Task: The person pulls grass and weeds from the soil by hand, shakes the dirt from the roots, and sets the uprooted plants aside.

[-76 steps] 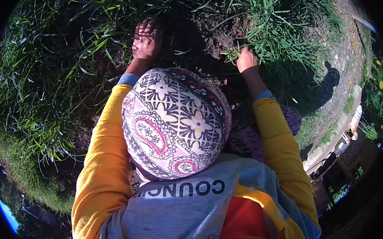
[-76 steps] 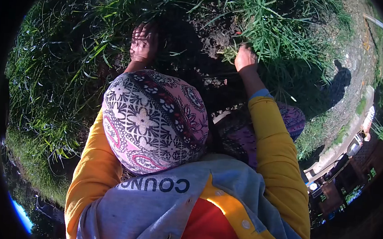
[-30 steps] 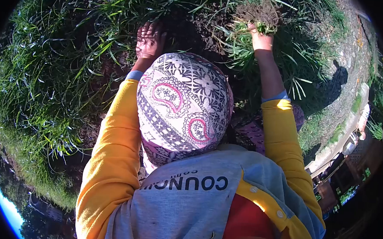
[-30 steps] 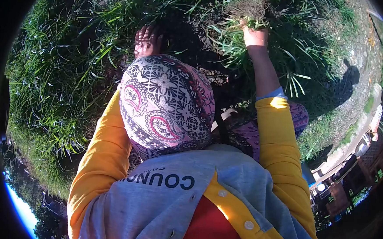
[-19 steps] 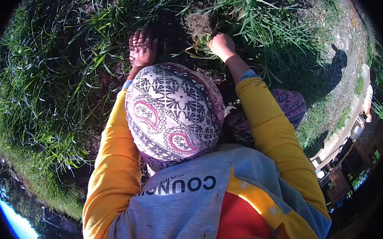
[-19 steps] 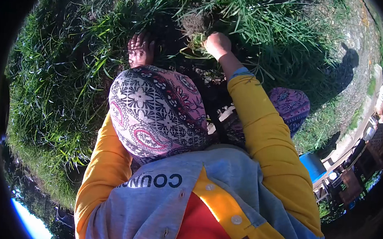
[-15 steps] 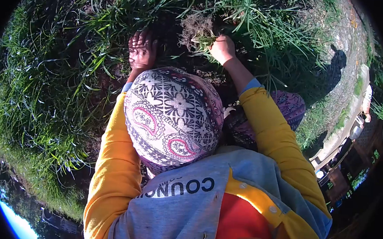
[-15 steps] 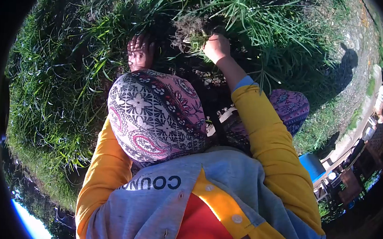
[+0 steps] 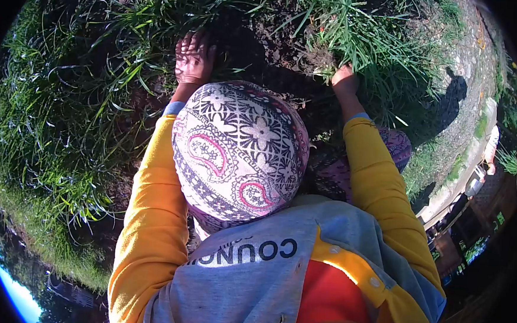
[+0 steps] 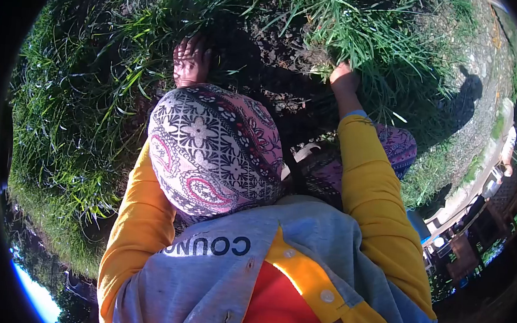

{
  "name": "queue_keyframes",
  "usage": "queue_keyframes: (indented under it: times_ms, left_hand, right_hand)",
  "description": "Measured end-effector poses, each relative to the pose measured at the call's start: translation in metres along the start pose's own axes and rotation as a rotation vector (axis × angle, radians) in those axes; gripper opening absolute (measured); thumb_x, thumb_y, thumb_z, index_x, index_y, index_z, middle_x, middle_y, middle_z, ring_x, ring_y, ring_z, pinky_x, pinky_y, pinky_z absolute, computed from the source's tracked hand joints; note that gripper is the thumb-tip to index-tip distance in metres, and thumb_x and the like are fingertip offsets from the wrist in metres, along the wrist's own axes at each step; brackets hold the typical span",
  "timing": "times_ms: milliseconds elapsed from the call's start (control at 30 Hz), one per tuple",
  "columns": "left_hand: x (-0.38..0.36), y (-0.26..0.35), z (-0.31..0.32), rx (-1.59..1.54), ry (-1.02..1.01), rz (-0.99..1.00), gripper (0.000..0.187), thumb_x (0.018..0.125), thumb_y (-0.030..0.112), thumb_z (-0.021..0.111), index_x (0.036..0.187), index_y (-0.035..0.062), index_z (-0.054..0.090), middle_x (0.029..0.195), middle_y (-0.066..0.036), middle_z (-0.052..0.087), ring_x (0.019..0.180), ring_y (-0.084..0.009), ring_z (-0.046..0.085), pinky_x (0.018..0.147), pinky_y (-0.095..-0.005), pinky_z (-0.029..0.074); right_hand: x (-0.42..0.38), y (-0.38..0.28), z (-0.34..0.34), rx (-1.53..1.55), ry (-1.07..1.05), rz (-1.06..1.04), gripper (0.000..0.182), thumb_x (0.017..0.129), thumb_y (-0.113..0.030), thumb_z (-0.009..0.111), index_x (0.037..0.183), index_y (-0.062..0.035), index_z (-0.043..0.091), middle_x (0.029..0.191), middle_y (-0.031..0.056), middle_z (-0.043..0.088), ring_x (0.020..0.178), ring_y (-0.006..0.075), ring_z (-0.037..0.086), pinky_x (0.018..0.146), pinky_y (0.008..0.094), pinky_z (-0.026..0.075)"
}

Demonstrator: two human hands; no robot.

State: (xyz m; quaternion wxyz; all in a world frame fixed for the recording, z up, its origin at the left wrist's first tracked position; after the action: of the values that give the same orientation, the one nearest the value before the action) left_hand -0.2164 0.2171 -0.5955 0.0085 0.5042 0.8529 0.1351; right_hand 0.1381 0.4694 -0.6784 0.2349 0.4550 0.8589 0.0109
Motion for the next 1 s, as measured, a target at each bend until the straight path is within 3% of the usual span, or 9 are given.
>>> queue_keyframes:
  times_ms: [100, 133, 200, 633, 700, 767, 800, 833, 1000]
  left_hand:
    - [0.0, 0.0, 0.0, 0.006, -0.002, 0.006, 0.038, 0.085, 0.032, 0.05, 0.116, 0.01, 0.053, 0.124, -0.006, 0.047, 0.118, -0.0261, 0.039, 0.1, -0.0421, 0.025]
    - [0.0, 0.0, 0.0, 0.004, 0.001, 0.006, 0.038, 0.085, 0.032, 0.05, 0.116, 0.01, 0.053, 0.124, -0.006, 0.047, 0.118, -0.0261, 0.039, 0.1, -0.0422, 0.025]
    - [0.0, 0.0, 0.0, -0.003, 0.008, 0.006, 0.039, 0.085, 0.033, 0.05, 0.116, 0.0101, 0.053, 0.124, -0.006, 0.047, 0.119, -0.0262, 0.039, 0.1, -0.0423, 0.025]
    - [-0.004, -0.002, 0.0, -0.032, 0.023, 0.015, 0.038, 0.084, 0.034, 0.05, 0.114, 0.01, 0.055, 0.124, -0.007, 0.048, 0.118, -0.0272, 0.04, 0.1, -0.0429, 0.026]
    - [-0.002, -0.003, 0.002, -0.02, 0.016, 0.006, 0.039, 0.084, 0.035, 0.05, 0.114, 0.0098, 0.055, 0.124, -0.007, 0.048, 0.118, -0.0272, 0.04, 0.1, -0.0428, 0.026]
    - [-0.003, -0.003, 0.004, -0.012, -0.003, 0.001, 0.04, 0.084, 0.035, 0.05, 0.116, 0.0097, 0.054, 0.125, -0.007, 0.047, 0.118, -0.0274, 0.04, 0.101, -0.0427, 0.026]
    - [-0.004, -0.002, 0.004, -0.009, -0.01, 0.006, 0.04, 0.084, 0.035, 0.05, 0.116, 0.0098, 0.054, 0.125, -0.007, 0.047, 0.118, -0.0274, 0.04, 0.101, -0.0427, 0.026]
    - [-0.001, -0.002, 0.003, -0.004, -0.01, 0.011, 0.04, 0.084, 0.034, 0.05, 0.116, 0.0099, 0.054, 0.125, -0.006, 0.047, 0.118, -0.0274, 0.04, 0.101, -0.0427, 0.026]
    - [-0.001, -0.001, 0.0, -0.004, -0.002, 0.029, 0.041, 0.084, 0.034, 0.05, 0.118, 0.01, 0.052, 0.126, -0.006, 0.046, 0.119, -0.0273, 0.039, 0.101, -0.0426, 0.026]
  right_hand:
    - [0.006, 0.019, 0.028, 0.073, -0.324, 0.166, 0.035, 0.082, -0.022, 0.041, 0.112, -0.0085, 0.054, 0.114, 0.0152, 0.055, 0.105, 0.0294, 0.053, 0.087, 0.0394, 0.043]
    - [-0.001, 0.024, 0.021, 0.132, -0.041, 0.23, 0.035, 0.085, -0.025, 0.038, 0.111, -0.0086, 0.054, 0.106, 0.016, 0.059, 0.1, 0.0307, 0.056, 0.086, 0.0402, 0.044]
    - [0.004, 0.028, 0.032, 0.213, -0.068, 0.31, 0.033, 0.085, -0.027, 0.039, 0.108, -0.0086, 0.055, 0.098, 0.0154, 0.062, 0.095, 0.0306, 0.059, 0.083, 0.0408, 0.046]
    - [0.032, 0.025, 0.06, -0.22, -0.118, -0.212, 0.056, 0.079, -0.043, 0.049, 0.123, -0.0079, 0.046, 0.113, 0.0134, 0.055, 0.104, 0.029, 0.053, 0.091, 0.0391, 0.041]
    - [0.04, 0.056, 0.12, -0.008, 0.272, -0.234, 0.06, 0.078, -0.044, 0.051, 0.127, -0.009, 0.042, 0.116, 0.0162, 0.053, 0.103, 0.0284, 0.053, 0.09, 0.0407, 0.041]
    - [-0.013, 0.02, 0.042, -0.174, -0.13, 0.104, 0.06, 0.076, -0.038, 0.056, 0.124, -0.0051, 0.044, 0.113, 0.0201, 0.054, 0.102, 0.0296, 0.054, 0.089, 0.0403, 0.042]
    - [-0.034, 0.001, -0.006, 0.333, -0.188, 0.089, 0.049, 0.073, -0.025, 0.058, 0.116, -0.0025, 0.051, 0.112, 0.0199, 0.054, 0.104, 0.032, 0.052, 0.089, 0.0409, 0.041]
    - [-0.055, -0.022, -0.055, 0.373, 0.084, 0.104, 0.044, 0.07, -0.024, 0.061, 0.109, -0.005, 0.056, 0.102, 0.017, 0.06, 0.096, 0.0299, 0.057, 0.084, 0.0407, 0.044]
    - [-0.028, -0.063, -0.127, 0.098, 0.207, -0.278, 0.039, 0.071, -0.025, 0.062, 0.105, -0.0054, 0.06, 0.105, 0.0125, 0.061, 0.104, 0.0263, 0.054, 0.095, 0.0356, 0.037]
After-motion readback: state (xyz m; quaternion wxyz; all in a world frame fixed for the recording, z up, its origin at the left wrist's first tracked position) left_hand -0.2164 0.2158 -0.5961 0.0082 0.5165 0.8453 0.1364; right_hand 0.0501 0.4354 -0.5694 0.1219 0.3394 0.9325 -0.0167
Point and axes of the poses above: each hand's wrist, its own x-axis towards the middle knuckle, its own z-axis out of the palm, y = z × x, the point moved 6 cm from there along x, towards the middle knuckle
